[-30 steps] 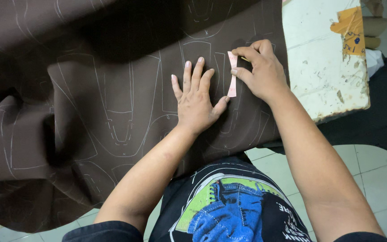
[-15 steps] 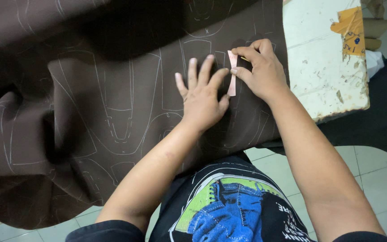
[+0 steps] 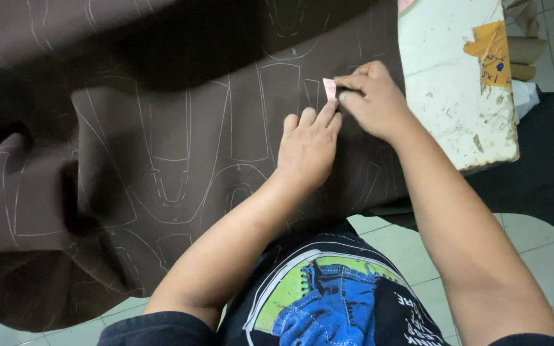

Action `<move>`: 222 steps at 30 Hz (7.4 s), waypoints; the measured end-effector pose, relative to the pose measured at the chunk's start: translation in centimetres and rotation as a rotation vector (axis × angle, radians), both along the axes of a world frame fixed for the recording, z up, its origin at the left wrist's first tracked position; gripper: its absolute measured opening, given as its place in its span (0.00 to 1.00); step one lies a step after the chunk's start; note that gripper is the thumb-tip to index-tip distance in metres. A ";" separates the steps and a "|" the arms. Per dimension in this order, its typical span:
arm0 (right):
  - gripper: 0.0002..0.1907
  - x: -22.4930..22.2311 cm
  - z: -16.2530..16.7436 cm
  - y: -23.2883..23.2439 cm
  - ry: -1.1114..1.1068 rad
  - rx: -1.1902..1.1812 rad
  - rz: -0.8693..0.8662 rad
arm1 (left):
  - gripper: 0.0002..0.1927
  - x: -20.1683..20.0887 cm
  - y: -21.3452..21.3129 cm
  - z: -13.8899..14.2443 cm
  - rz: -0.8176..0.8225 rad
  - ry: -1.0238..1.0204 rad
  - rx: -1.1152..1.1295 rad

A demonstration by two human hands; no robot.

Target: The person traces around pink paper pattern pieces placed on a large brown fabric, drawing outlines with a marking pen. They reposition the patterns, smooth and pull the fabric flat, and continue tracing additional pattern outlines across the material.

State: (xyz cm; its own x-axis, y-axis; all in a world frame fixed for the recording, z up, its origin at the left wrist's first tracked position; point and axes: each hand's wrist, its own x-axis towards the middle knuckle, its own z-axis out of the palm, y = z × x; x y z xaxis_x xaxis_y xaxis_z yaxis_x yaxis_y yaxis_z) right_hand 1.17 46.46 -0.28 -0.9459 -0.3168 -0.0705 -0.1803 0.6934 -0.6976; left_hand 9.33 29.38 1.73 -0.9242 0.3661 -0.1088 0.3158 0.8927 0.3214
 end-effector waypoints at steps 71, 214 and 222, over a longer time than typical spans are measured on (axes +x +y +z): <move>0.08 9.3 4.3 -5.4 -0.037 -0.109 -0.012 | 0.14 -2.7 -6.9 0.4 -0.015 -0.134 0.189; 0.27 15.2 13.2 -10.6 0.127 0.141 -0.174 | 0.30 1.2 -14.6 11.1 -0.114 0.072 0.260; 0.27 15.1 13.2 -10.7 0.171 0.137 -0.173 | 0.25 1.1 -14.7 10.1 -0.118 0.095 0.261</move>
State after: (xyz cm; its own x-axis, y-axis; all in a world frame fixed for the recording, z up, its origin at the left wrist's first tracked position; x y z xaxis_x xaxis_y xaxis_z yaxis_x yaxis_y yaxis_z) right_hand 16.31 35.77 12.90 -0.9870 -0.1480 0.0634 -0.1577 0.8098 -0.5652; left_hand 10.44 14.64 11.84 -0.8751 0.4759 0.0880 0.4522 0.7390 0.4994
